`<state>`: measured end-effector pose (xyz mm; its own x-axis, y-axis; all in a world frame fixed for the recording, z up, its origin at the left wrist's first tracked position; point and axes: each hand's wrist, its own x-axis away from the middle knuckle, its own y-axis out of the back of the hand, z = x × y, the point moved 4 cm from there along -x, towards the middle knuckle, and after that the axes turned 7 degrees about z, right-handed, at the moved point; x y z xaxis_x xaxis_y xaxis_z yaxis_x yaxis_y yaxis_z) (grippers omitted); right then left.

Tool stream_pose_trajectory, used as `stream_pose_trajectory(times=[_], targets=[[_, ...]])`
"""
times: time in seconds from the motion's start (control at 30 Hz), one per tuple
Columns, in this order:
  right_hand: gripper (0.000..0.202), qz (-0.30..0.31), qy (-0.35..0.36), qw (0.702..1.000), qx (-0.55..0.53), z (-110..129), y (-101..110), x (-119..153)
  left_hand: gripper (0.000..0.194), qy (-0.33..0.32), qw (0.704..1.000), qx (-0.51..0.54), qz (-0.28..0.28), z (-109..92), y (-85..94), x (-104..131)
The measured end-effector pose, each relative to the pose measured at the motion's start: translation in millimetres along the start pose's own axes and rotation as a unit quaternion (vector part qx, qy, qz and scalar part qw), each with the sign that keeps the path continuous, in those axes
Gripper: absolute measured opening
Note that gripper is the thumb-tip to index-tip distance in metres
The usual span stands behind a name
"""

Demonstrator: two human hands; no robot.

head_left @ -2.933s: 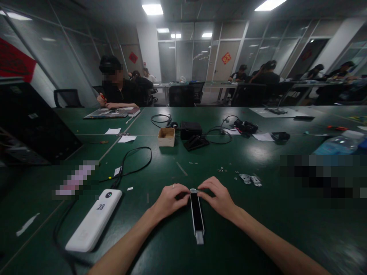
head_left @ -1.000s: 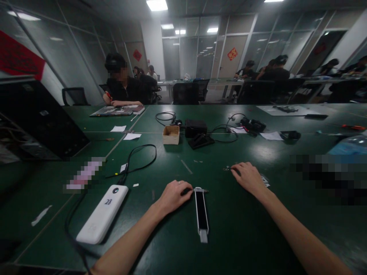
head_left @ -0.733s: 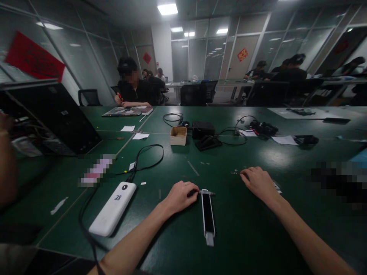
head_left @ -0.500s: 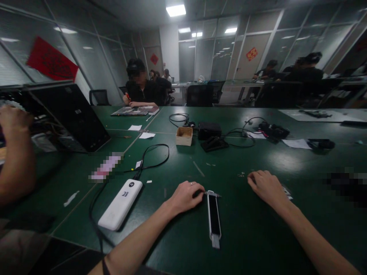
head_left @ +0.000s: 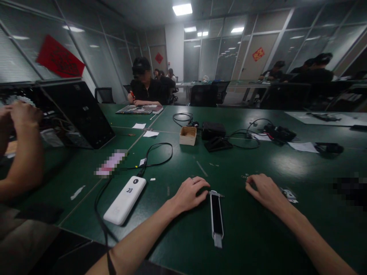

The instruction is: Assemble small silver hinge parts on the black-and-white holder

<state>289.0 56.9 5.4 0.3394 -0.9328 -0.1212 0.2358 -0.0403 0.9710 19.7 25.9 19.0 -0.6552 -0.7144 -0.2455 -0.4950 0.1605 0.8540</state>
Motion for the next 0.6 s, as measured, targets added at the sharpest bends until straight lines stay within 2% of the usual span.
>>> stream_pose_trajectory(times=[0.13, 0.3, 0.4, 0.6], targets=[[0.017, -0.066, 0.092, 0.986, -0.124, 45.8, 7.2, 6.9, 0.02, -0.023, 1.0, -0.007, -0.005, -4.1, -0.1, 0.7], [0.013, -0.044, 0.135, 0.955, -0.259, 93.1, -1.7, 13.0, 0.021, -0.074, 0.997, -0.018, 0.005, -9.7, -8.4, 2.4], [0.013, -0.03, 0.133, 0.942, -0.305, 102.7, -8.8, 14.1, 0.022, -0.089, 0.996, -0.024, 0.008, -10.6, -15.0, 3.1], [0.014, -0.042, 0.135, 0.925, -0.353, 102.3, -11.4, 15.1, 0.027, -0.106, 0.994, -0.021, -0.006, -10.7, -19.4, 3.7]])
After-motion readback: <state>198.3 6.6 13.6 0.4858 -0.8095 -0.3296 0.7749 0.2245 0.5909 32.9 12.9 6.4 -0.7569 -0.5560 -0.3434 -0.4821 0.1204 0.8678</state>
